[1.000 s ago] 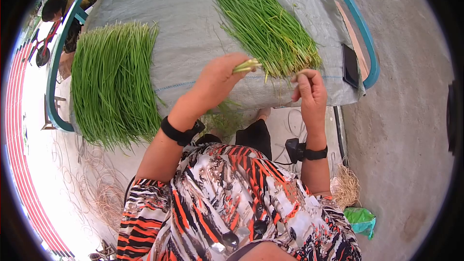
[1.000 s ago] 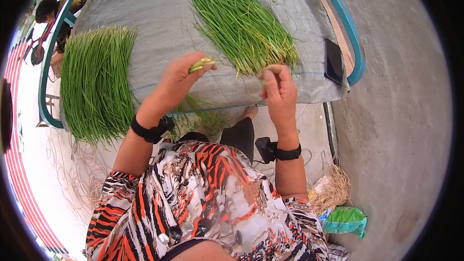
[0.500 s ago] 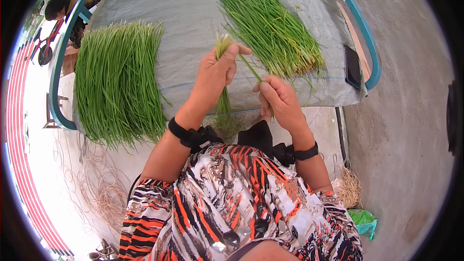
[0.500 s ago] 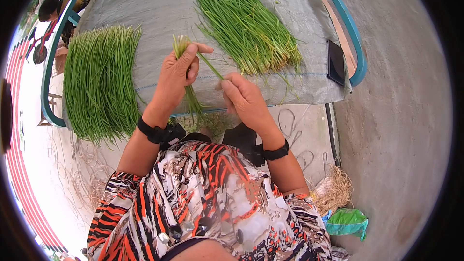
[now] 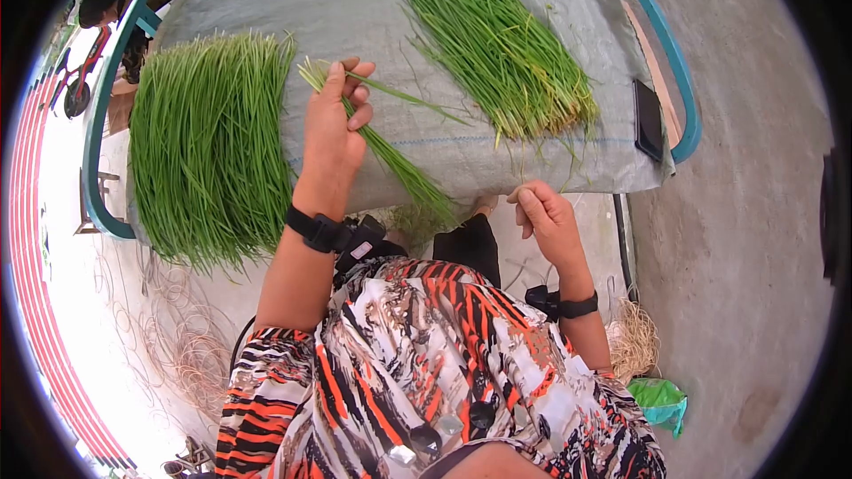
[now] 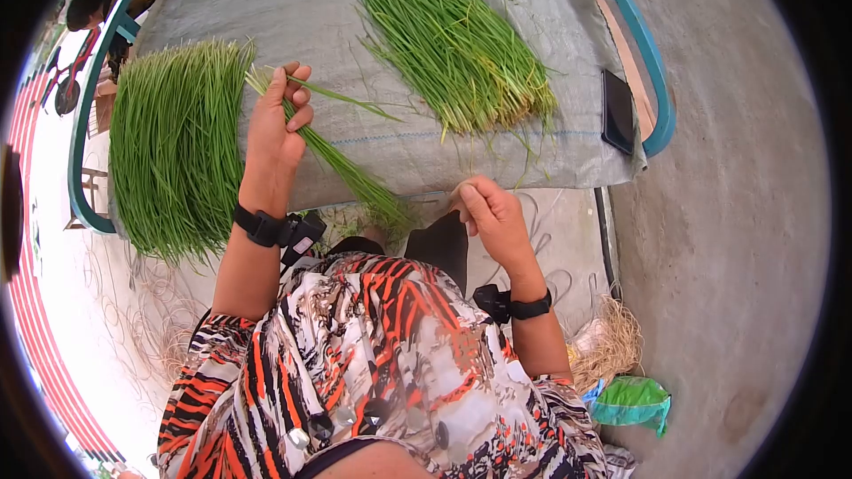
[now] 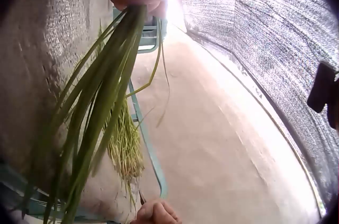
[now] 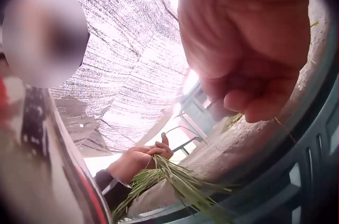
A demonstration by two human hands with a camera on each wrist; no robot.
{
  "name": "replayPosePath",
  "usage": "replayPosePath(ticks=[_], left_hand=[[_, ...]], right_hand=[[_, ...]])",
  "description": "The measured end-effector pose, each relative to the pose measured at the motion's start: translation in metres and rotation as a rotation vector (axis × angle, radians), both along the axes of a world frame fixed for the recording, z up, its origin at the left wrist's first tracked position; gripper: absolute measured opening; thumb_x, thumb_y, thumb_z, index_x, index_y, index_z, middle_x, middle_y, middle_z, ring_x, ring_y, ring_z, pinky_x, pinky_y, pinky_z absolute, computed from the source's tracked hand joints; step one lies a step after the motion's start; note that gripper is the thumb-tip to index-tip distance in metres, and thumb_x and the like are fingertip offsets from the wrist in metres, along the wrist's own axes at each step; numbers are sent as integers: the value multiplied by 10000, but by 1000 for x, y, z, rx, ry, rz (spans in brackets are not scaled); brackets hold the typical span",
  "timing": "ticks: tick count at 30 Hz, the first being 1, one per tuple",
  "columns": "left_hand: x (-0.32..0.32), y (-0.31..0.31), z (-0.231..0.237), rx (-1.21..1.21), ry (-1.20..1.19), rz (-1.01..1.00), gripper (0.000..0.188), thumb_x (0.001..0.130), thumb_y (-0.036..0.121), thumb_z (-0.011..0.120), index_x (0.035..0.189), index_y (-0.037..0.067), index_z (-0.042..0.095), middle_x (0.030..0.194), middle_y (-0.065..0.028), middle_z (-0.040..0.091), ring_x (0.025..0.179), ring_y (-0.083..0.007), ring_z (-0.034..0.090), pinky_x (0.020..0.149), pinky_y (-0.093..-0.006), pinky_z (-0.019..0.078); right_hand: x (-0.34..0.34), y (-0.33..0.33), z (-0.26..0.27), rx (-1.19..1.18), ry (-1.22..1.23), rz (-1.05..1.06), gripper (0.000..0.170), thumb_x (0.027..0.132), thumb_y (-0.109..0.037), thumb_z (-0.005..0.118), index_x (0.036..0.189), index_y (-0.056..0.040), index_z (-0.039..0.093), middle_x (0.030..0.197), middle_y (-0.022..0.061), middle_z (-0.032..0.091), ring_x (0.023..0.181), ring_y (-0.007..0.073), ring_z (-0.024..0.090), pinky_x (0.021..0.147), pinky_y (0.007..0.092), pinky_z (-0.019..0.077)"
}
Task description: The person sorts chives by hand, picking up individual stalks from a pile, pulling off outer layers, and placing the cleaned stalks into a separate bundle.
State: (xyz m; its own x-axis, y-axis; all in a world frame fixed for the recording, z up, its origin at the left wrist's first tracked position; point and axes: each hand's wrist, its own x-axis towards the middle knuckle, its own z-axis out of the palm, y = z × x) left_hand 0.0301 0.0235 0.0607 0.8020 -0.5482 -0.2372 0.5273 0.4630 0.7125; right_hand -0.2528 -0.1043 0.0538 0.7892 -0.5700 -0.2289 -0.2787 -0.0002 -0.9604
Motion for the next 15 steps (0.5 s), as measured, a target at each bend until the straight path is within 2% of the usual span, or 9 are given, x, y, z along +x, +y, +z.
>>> replayPosePath(ticks=[3,6,9,12,15], left_hand=[[-2,-1,3,-13,11,-3,274,989,216,475,1115,-24,520,965,-79,611,682,-73,478,416,-164,330],[-2,-2,4,2,6,7,275,991,216,471,1113,-25,522,960,-74,607,685,-75,473,413,-164,326],[-2,-2,5,-4,10,3,274,991,217,470,1111,-23,528,957,-72,608,685,-77,470,412,-163,323],[-3,-1,4,-1,10,-15,273,990,217,472,1110,-20,530,961,-70,608,688,-77,470,412,-162,322],[-7,-3,5,11,-7,-45,271,997,222,447,1106,-16,519,952,-90,618,685,-85,467,426,-175,326]], right_hand=[[-3,-1,-3,-53,41,27,238,953,-227,529,888,-32,649,680,7,571,537,46,485,486,200,387],[3,4,-4,-465,-59,214,183,908,-192,590,909,-26,665,724,22,575,549,53,494,496,226,394],[15,10,9,-517,-86,102,138,855,-144,640,923,-27,669,788,48,608,550,68,486,511,253,408],[28,10,24,-390,30,-62,252,832,-117,657,1064,-25,622,809,54,629,562,71,481,522,252,417],[53,15,38,-195,-171,-121,429,831,-126,660,1220,-27,510,793,44,615,563,66,474,523,238,419]])
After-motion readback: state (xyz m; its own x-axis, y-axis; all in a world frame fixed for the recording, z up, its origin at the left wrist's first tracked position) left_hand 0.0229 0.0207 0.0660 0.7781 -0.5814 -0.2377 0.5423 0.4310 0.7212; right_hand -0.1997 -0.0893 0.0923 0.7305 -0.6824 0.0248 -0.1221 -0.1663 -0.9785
